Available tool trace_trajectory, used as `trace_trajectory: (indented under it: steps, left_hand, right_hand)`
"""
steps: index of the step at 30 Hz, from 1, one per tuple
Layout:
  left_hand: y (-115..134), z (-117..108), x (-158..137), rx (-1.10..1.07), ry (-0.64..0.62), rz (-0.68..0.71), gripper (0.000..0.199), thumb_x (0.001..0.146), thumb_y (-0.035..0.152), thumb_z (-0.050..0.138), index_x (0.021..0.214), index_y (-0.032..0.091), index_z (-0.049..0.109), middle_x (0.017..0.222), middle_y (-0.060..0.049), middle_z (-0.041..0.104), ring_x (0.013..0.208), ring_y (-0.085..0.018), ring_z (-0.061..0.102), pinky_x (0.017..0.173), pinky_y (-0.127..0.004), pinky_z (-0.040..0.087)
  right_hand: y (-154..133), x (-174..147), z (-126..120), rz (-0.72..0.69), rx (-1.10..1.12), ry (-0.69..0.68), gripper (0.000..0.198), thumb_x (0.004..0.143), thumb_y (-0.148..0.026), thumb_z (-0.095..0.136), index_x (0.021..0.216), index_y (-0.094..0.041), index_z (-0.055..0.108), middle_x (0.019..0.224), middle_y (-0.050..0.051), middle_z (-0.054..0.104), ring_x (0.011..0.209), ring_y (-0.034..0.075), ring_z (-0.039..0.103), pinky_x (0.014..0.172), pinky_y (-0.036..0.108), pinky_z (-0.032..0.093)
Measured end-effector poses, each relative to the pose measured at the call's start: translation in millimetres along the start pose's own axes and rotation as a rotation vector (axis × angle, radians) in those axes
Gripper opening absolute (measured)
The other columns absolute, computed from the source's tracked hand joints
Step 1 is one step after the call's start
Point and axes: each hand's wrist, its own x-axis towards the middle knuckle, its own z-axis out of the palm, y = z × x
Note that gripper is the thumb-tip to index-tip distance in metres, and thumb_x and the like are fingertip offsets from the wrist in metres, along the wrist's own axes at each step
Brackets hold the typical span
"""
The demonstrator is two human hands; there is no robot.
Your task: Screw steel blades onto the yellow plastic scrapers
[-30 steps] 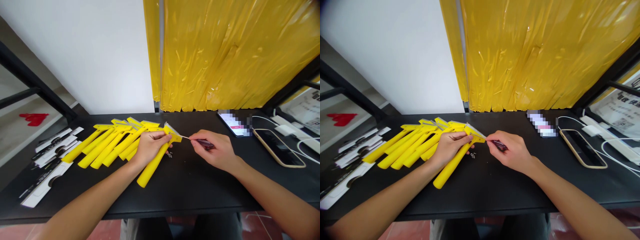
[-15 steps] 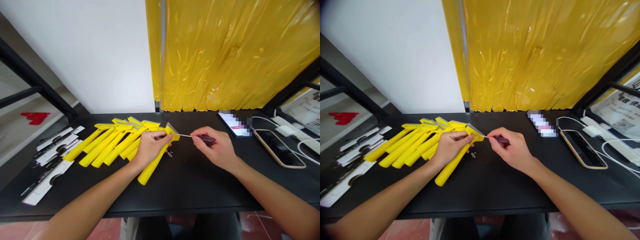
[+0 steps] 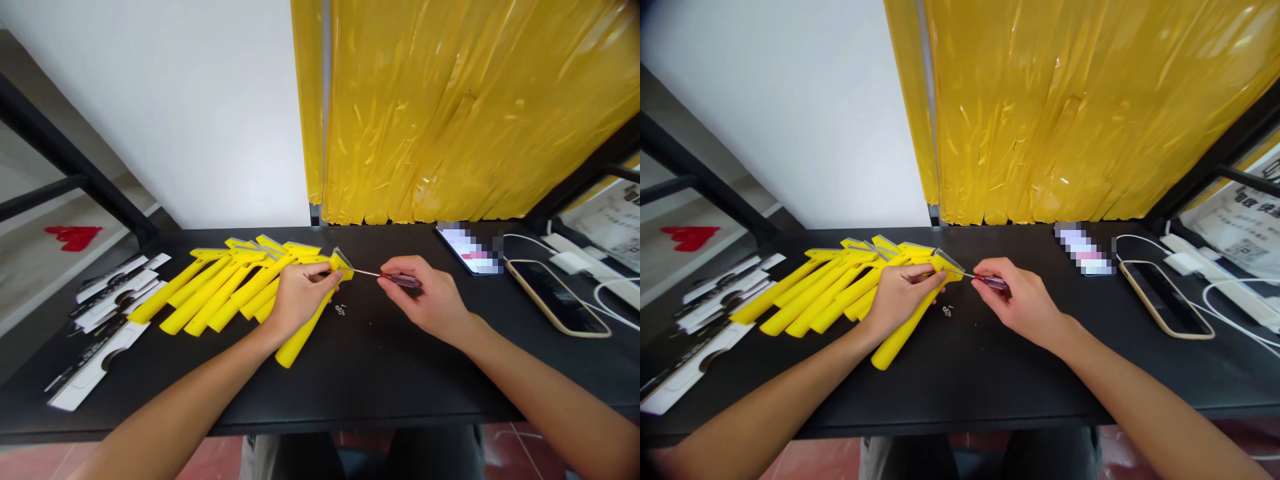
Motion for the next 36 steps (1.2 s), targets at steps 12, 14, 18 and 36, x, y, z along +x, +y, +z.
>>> trace_trajectory:
  steps: [12, 14, 18, 36]
  left_hand:
    - [2.1, -1.8, 0.6, 0.067, 0.068, 0.021, 0.024, 0.083, 0.037, 0.072, 0.071, 0.016, 0.073, 0.063, -0.001, 0.069, 0.052, -0.014, 0.061, 0.049, -0.023, 0.046]
    - [1.6, -3.3, 1.5, 0.125, 0.096, 0.061, 0.025, 0.084, 0.037, 0.071, 0.071, 0.016, 0.075, 0.063, -0.001, 0.070, 0.054, -0.015, 0.062, 0.050, -0.023, 0.046]
    - [-3.0, -8.9, 6.1, 0.187, 0.237, 0.142, 0.022, 0.079, 0.037, 0.076, 0.083, 0.016, 0.080, 0.074, -0.002, 0.076, 0.064, -0.019, 0.068, 0.058, -0.026, 0.052]
    - [-9.9, -15.3, 14.4, 0.386, 0.313, 0.200, 0.038, 0.079, 0.041, 0.076, 0.103, 0.012, 0.080, 0.092, -0.007, 0.079, 0.085, -0.029, 0.075, 0.075, -0.036, 0.060]
  right_hand:
    - [11.3, 6.3, 6.5, 0.135, -0.297, -0.050, 0.044, 0.099, -0.059, 0.043, 0.083, -0.021, 0.057, 0.062, 0.003, 0.066, 0.052, 0.018, 0.061, 0.052, 0.030, 0.036]
    - [12.1, 7.8, 9.1, 0.199, -0.279, -0.122, 0.048, 0.102, -0.058, 0.035, 0.073, -0.022, 0.050, 0.055, 0.001, 0.057, 0.048, 0.016, 0.054, 0.052, 0.031, 0.032]
    - [9.1, 4.8, 14.1, 0.198, -0.112, -0.205, 0.037, 0.104, -0.049, 0.035, 0.083, -0.023, 0.049, 0.062, -0.001, 0.057, 0.055, 0.015, 0.054, 0.056, 0.029, 0.035]
    - [3.7, 3.0, 14.7, 0.133, 0.044, -0.262, 0.022, 0.103, -0.044, 0.040, 0.102, -0.023, 0.046, 0.076, -0.001, 0.060, 0.063, 0.015, 0.055, 0.060, 0.028, 0.037]
